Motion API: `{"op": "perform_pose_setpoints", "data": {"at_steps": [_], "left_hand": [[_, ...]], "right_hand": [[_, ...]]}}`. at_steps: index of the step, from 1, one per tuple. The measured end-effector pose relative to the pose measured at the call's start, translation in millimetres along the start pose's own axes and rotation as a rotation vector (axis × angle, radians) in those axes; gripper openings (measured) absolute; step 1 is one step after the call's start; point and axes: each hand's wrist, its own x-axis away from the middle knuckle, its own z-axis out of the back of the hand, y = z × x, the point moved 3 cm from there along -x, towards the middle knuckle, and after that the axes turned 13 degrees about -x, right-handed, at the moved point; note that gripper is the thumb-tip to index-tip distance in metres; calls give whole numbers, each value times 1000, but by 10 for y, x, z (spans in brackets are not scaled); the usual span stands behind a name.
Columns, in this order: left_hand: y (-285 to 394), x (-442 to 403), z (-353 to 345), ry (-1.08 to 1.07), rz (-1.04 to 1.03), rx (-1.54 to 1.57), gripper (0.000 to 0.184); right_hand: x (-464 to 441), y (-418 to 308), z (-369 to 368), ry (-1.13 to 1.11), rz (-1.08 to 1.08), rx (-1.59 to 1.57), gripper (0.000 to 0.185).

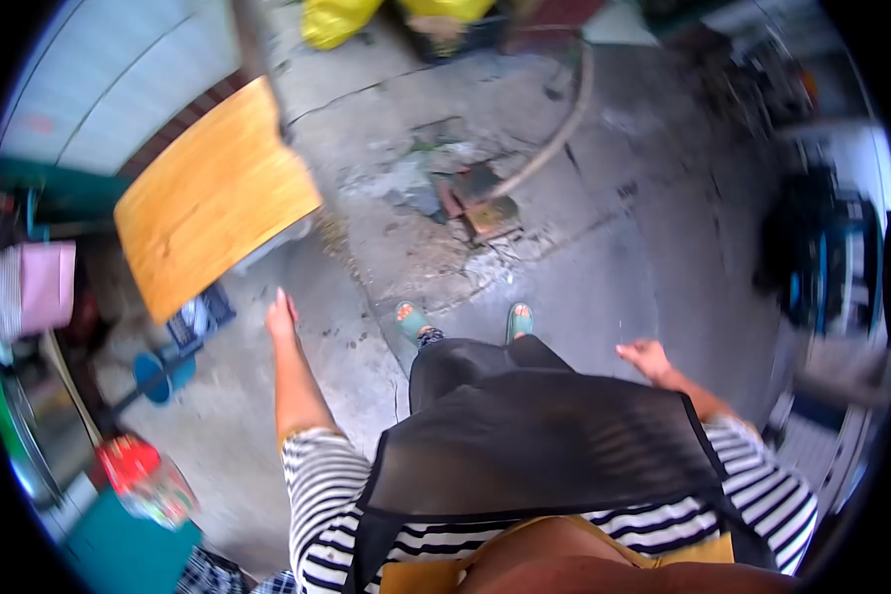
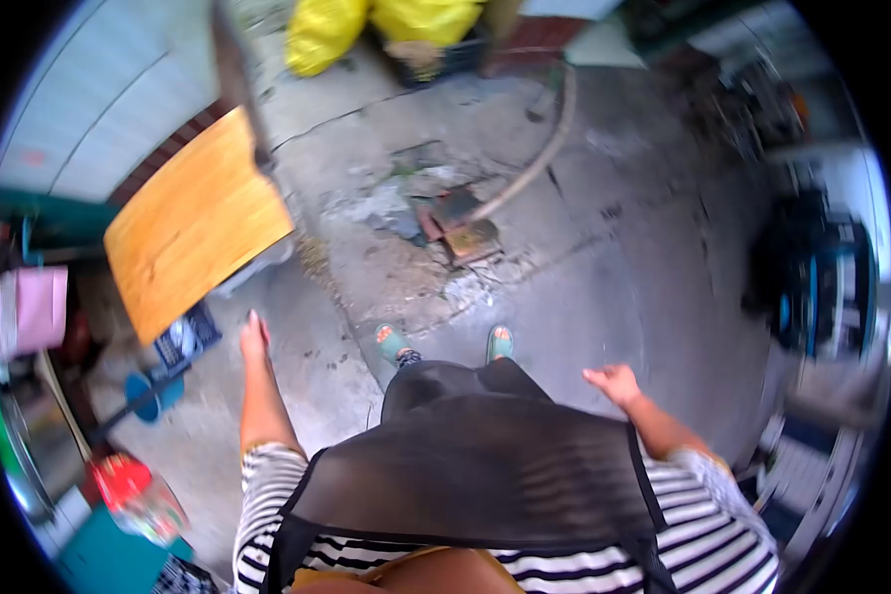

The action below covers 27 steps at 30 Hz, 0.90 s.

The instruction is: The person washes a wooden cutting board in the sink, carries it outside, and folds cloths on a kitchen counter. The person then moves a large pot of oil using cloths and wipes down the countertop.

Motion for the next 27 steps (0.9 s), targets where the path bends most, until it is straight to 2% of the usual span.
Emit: {"op": "perform_pose_setpoints", "data": {"at_steps": [1,2,3,4,5,6,7,8,9,10,11,13,14,15,17,18,21,22,23,24,25,27], "left_hand": [[69,411,-63,-47,-24,-339,57],[-140,652,-190,-12,-188,-516,54],[-218,1043,-298,-42,-318,-495,50],[-389,1326,-413,-124,-358,-603,46],[-461,1696,-480,-135,-349,-651,44],[-682,1938,-589,-149,-363,-647,44],[-836,2190,-689,-189,-288,-638,44],[-722,2631,-703,-220,-289,-606,41],[-1369,2524,-901,-256,-236,-643,31],[-1735,2603,-990,-191,-356,-725,20],[-1812,2814,-1066,-239,-334,-776,19],[-1688,3168,-1221,-354,-258,-821,19],[-1545,3279,-1291,-375,-255,-809,19],[-1364,3360,-1373,-387,-266,-804,19],[-974,3398,-1561,-386,-333,-776,20],[-729,3358,-1681,-365,-398,-751,20],[191,3078,-2050,-234,-655,-573,22],[806,3157,-2127,-199,-695,-459,23],[1396,3251,-2145,-231,-639,-260,27],[2267,3623,-2134,-256,-585,-59,32],[2940,3749,-2156,-220,-729,-6,31],[4239,4299,-2188,-240,-817,146,35]], "right_hand": [[-38,84,55,-84,121,72,53],[-43,170,82,-53,164,78,52],[-64,278,125,-74,147,68,50],[-195,521,155,-90,209,141,48],[-287,665,187,-155,88,213,49],[-342,766,251,-188,67,193,49],[-375,926,319,-230,51,176,48],[-475,1232,311,-224,59,137,48],[-740,1597,340,-127,128,206,46],[-813,1851,388,-31,185,272,50],[-714,1919,487,-26,184,234,50],[-274,1840,1026,-12,1,356,78],[-233,1912,1260,-79,-22,222,90],[-241,1989,1470,-60,-14,206,90],[-338,2194,1904,72,41,-150,92],[-473,2307,2107,229,131,-259,87],[-404,2044,2995,505,371,-753,65],[-86,1747,3356,526,402,-893,61],[44,1566,3677,653,575,-964,56],[263,1391,3999,686,675,-1007,49],[575,1162,4286,717,686,-1124,43],[1048,885,4769,758,1010,-1145,34]]}}
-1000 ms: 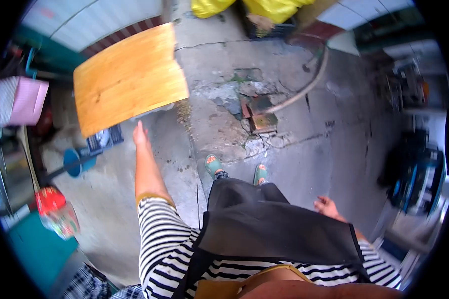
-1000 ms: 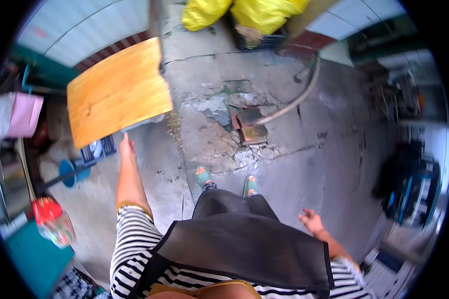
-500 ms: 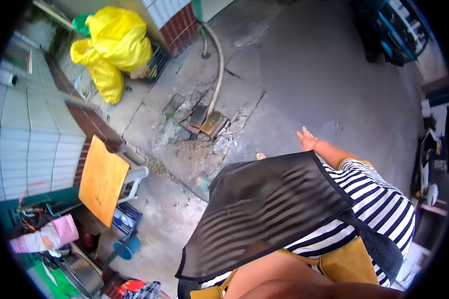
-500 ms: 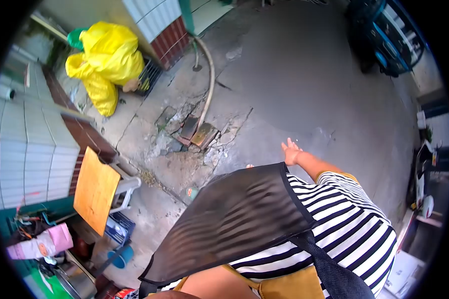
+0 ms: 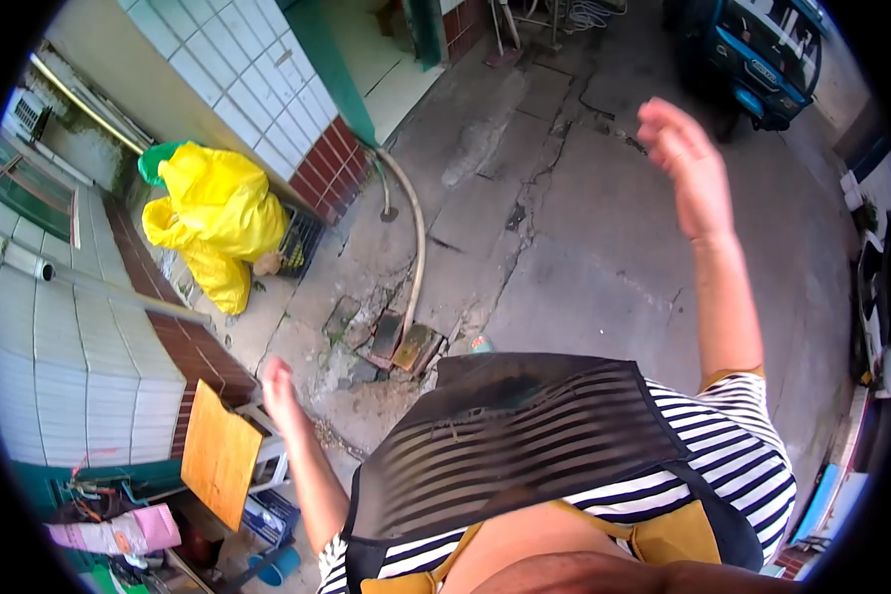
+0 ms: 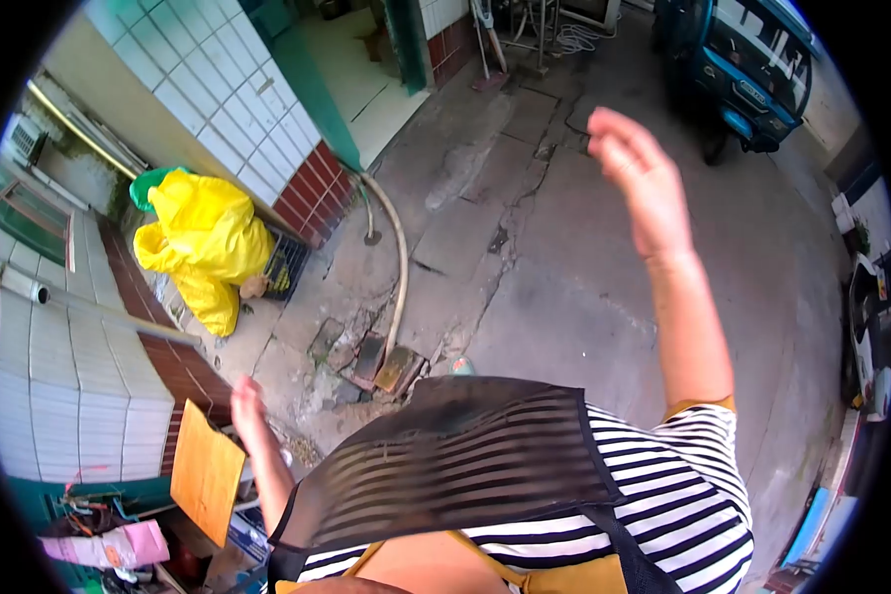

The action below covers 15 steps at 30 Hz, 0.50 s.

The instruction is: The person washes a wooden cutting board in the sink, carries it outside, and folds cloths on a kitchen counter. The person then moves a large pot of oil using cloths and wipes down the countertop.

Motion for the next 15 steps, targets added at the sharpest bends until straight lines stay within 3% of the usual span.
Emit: {"op": "perform_pose_setpoints", "data": {"at_steps": [2,3,4,5,6,7,9,10,13,15], "left_hand": [[1083,-460,-225,3,-136,286,40],[1556,-639,-342,-48,-306,420,41],[2516,-796,-519,-84,-535,463,45],[2986,-814,-636,-48,-691,479,52],[3368,-832,-685,-153,-861,568,58],[3750,-824,-726,-405,-937,788,54],[4233,-762,-855,-520,-982,927,57],[4631,-588,-993,-306,-1041,879,61],[5107,-426,-1390,-258,-1554,858,59],[5242,-398,-1754,-215,-1747,809,58]], "right_hand": [[-196,-628,-135,-37,254,-57,32],[-312,-864,-58,-99,461,119,49],[-385,-1408,-91,-225,599,131,58],[-387,-1577,-123,-250,629,81,61],[-392,-1748,-155,-277,658,31,63],[-412,-1932,-213,-341,720,9,62],[-489,-2064,-318,-470,824,5,61],[-561,-2070,-388,-537,867,1,60],[-865,-1904,-474,-662,922,-6,59],[-1142,-1739,-441,-700,939,-24,57]]}}
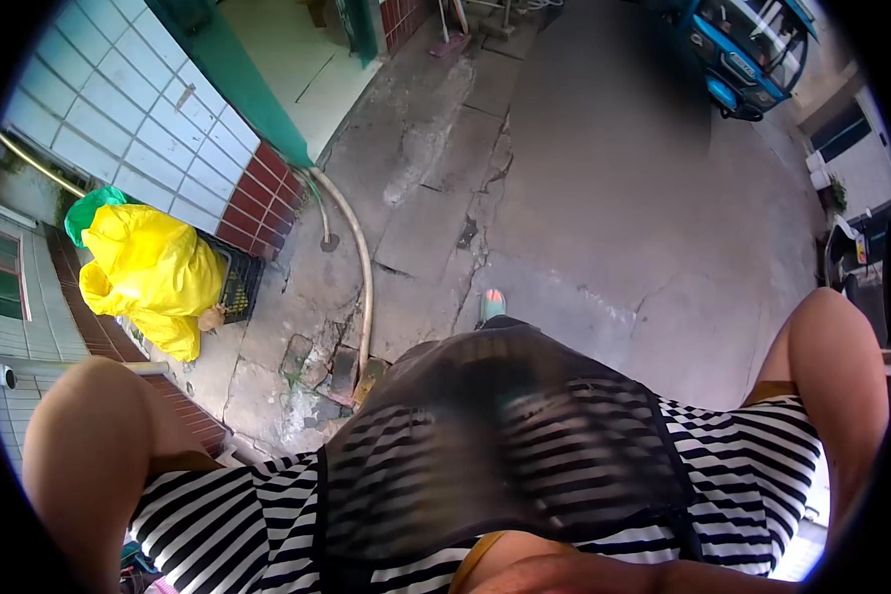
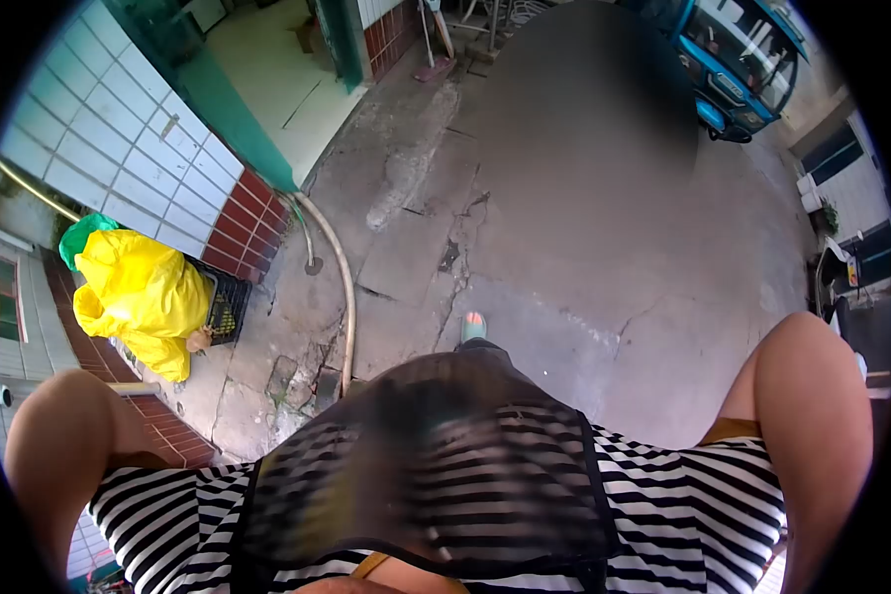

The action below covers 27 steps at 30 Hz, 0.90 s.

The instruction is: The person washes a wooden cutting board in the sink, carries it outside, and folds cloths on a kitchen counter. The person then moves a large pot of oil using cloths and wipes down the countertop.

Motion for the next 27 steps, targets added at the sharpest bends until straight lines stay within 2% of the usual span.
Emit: {"op": "perform_pose_setpoints", "data": {"at_steps": [6,13,23,27], "left_hand": [[-821,206,-741,-28,-179,-94,55],[-1723,469,-1063,58,-301,-392,51],[-3304,809,-515,170,-490,-567,47],[-4032,730,-27,282,-591,-597,45]], "right_hand": [[308,977,745,-4,62,-18,54],[357,2693,1585,-32,192,-169,51],[32,5004,1673,56,284,-180,47],[116,6055,1766,322,132,-8,46]]}}
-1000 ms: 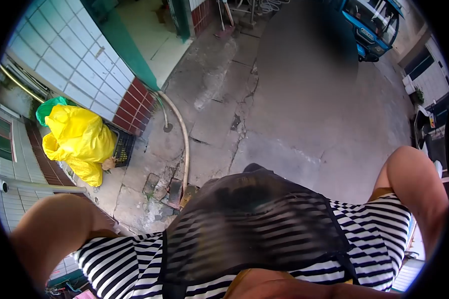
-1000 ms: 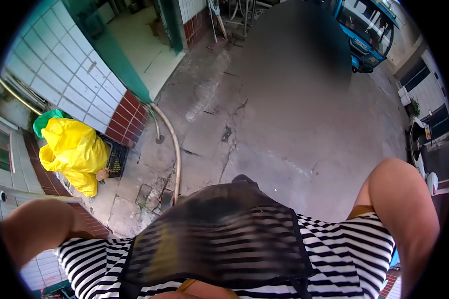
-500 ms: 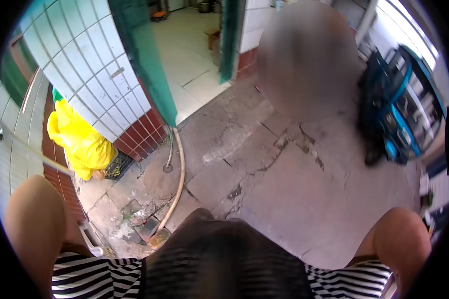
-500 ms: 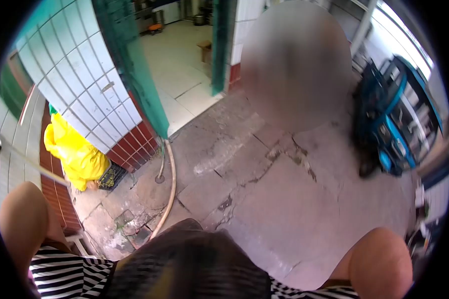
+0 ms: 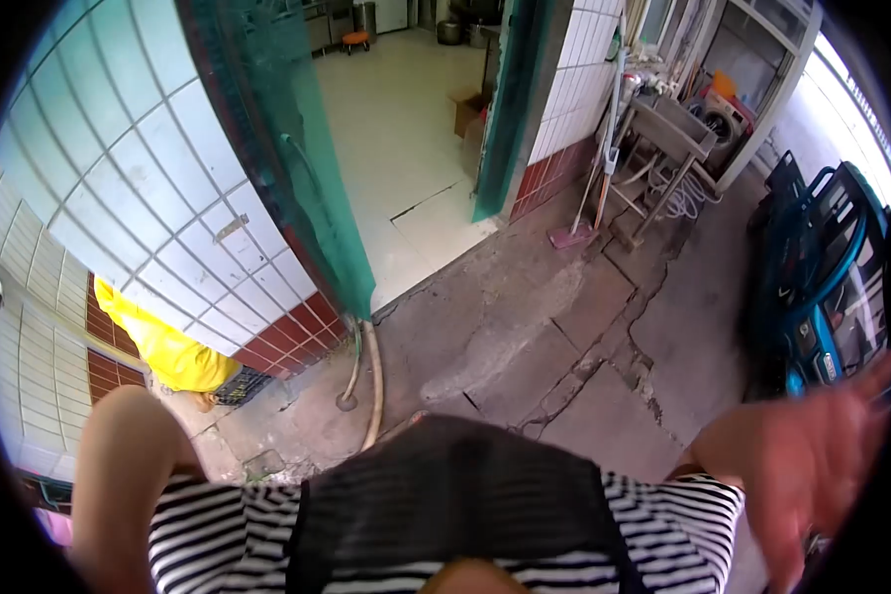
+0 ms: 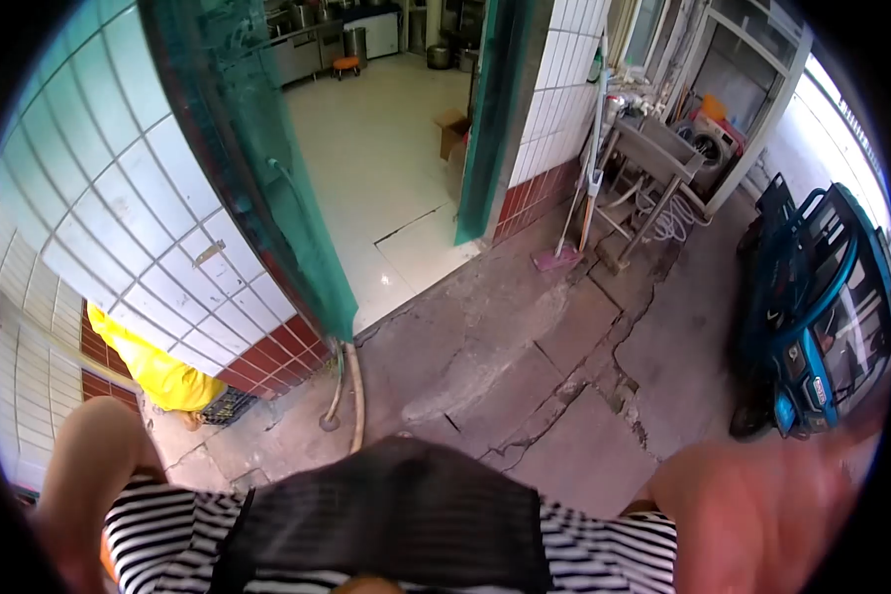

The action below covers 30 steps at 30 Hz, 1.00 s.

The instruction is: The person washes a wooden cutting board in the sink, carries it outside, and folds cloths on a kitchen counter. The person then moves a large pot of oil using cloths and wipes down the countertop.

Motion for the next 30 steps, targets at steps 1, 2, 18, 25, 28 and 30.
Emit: {"op": "perform_pose_setpoints", "data": {"at_steps": [1,2,18,25,28,30], "left_hand": [[-177,88,22,69,-67,-27,45],[-342,228,86,141,-105,-38,45],[-1669,6816,724,-2170,1377,-281,30],[-847,7003,2507,-2565,2261,-551,38],[-794,7140,2320,-2156,2641,-771,38],[-824,7316,2176,-1949,2771,-828,38]], "right_hand": [[148,329,74,84,-75,65,46],[362,703,175,165,-207,165,46],[5756,4045,2575,-948,-2196,569,43],[4974,6242,2988,-156,-2060,622,29],[4745,6919,2636,-152,-2245,541,27],[4897,7419,2304,-512,-2213,573,28]]}}
